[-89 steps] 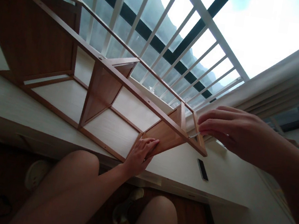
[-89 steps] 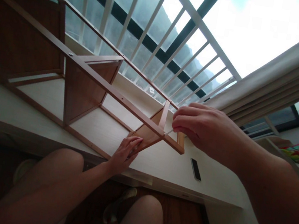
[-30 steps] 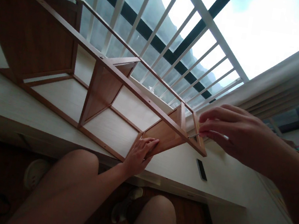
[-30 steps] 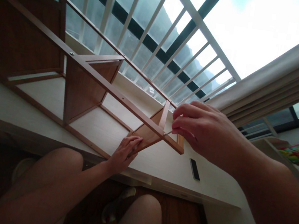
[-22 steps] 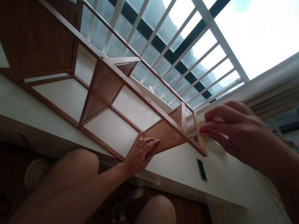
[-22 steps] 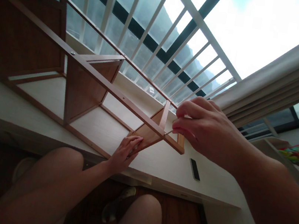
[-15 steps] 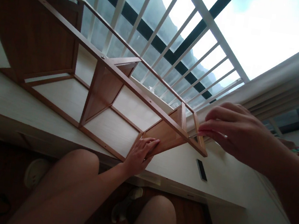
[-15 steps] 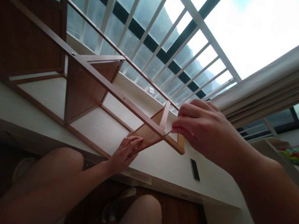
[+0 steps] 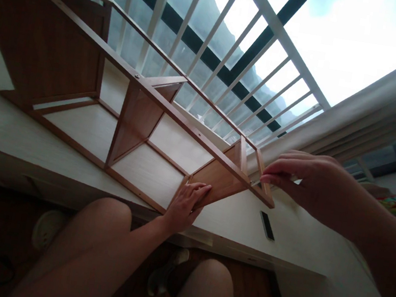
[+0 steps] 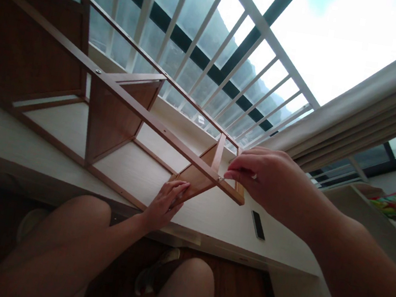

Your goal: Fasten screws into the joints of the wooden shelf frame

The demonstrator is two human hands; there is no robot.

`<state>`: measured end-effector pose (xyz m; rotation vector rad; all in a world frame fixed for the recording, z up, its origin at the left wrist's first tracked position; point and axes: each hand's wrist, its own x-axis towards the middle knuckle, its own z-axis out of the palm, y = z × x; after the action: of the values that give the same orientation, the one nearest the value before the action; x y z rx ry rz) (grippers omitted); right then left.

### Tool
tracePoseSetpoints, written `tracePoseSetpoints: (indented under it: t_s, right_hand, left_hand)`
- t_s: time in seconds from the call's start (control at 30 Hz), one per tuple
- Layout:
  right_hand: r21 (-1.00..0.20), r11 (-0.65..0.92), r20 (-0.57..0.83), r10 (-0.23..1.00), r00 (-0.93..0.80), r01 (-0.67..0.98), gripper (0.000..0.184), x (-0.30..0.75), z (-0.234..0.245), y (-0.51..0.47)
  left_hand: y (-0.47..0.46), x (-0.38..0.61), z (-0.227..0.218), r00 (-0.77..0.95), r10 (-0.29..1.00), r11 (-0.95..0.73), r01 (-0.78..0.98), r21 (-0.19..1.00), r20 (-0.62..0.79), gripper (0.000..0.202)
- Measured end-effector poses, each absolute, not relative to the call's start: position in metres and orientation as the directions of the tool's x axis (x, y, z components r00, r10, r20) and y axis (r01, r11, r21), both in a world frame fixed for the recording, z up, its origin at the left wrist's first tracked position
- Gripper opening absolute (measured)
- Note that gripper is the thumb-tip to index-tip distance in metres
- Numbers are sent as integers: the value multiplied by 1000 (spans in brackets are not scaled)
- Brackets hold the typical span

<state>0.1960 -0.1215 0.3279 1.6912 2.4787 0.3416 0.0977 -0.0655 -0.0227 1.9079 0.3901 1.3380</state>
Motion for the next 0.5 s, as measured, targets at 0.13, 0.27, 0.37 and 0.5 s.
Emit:
tracePoseSetpoints:
  t_s: [0.13, 0.27, 0.37, 0.5]
  right_hand:
    - [241, 412, 88, 893, -442, 879, 19, 199, 327, -124]
    - [252, 427, 101, 881, -462, 868, 16, 200, 327, -125]
    - [252, 429, 94, 881, -463, 867, 17, 202, 326, -125]
    - [221, 440, 91, 879, -468, 870, 10, 208, 325, -126]
  left_hand:
    - [-66, 97, -23, 401, 629, -662, -174, 729, 666, 66]
    - [-66, 97, -23, 404, 631, -660, -169, 732, 662, 67]
    - [-66, 97, -22, 405, 632, -661, -164, 732, 661, 66]
    - [-65, 97, -22, 403, 628, -664, -169, 728, 666, 66]
